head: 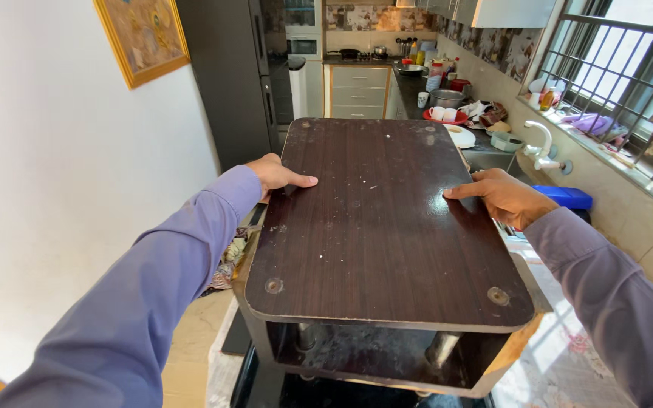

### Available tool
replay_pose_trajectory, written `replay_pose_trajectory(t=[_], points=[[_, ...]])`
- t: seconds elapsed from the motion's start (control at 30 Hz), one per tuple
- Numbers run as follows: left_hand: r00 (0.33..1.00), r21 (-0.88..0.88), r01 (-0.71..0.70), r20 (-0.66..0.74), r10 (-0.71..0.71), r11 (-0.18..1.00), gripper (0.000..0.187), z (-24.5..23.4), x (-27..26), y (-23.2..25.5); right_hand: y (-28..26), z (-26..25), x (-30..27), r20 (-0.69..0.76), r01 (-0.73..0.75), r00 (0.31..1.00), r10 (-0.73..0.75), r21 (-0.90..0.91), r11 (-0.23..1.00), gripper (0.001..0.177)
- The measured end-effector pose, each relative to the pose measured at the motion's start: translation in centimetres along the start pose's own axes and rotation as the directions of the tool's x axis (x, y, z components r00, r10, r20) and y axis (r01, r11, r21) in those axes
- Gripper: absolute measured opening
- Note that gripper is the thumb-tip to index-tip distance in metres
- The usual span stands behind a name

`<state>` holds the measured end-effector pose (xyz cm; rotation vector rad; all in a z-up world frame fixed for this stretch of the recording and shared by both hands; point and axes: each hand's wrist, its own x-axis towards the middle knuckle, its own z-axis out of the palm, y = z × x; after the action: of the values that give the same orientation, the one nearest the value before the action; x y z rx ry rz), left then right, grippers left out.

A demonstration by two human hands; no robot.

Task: The person assembles a small wooden stool by inserting metal sleeves and washers into the legs, then placing the seat on top and securing it with washers. The person handles metal sleeves, washers, and the wooden seat throughout the process.

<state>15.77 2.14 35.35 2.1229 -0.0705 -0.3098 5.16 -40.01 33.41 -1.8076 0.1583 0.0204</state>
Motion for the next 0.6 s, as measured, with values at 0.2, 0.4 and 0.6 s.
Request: replay_pose_trajectory(t=[0.2, 0.4, 0.6], points=[[0.999, -0.161, -0.003, 0.046, 0.011, 0.987, 0.067, 0.5, 6.1, 0.7, -0.7, -0.5, 4.3, 0.023, -0.079, 0.997, 0.078, 0.038, 0.996, 0.04], [0.99, -0.271, -0.011, 0.133, 0.049, 0.963, 0.057, -0.1, 10.1, 0.6, 0.7, -0.6, 6.4, 0.013, -0.165, 0.986, 0.164, 0.122, 0.979, 0.04], [0.981, -0.244, 0.014, 0.192, 0.034, 0.97, 0.061, 2.5, 11.3, -3.0, 4.9, -0.6, 7.7, 0.014, -0.147, 0.989, 0.147, 0.102, 0.984, 0.05]])
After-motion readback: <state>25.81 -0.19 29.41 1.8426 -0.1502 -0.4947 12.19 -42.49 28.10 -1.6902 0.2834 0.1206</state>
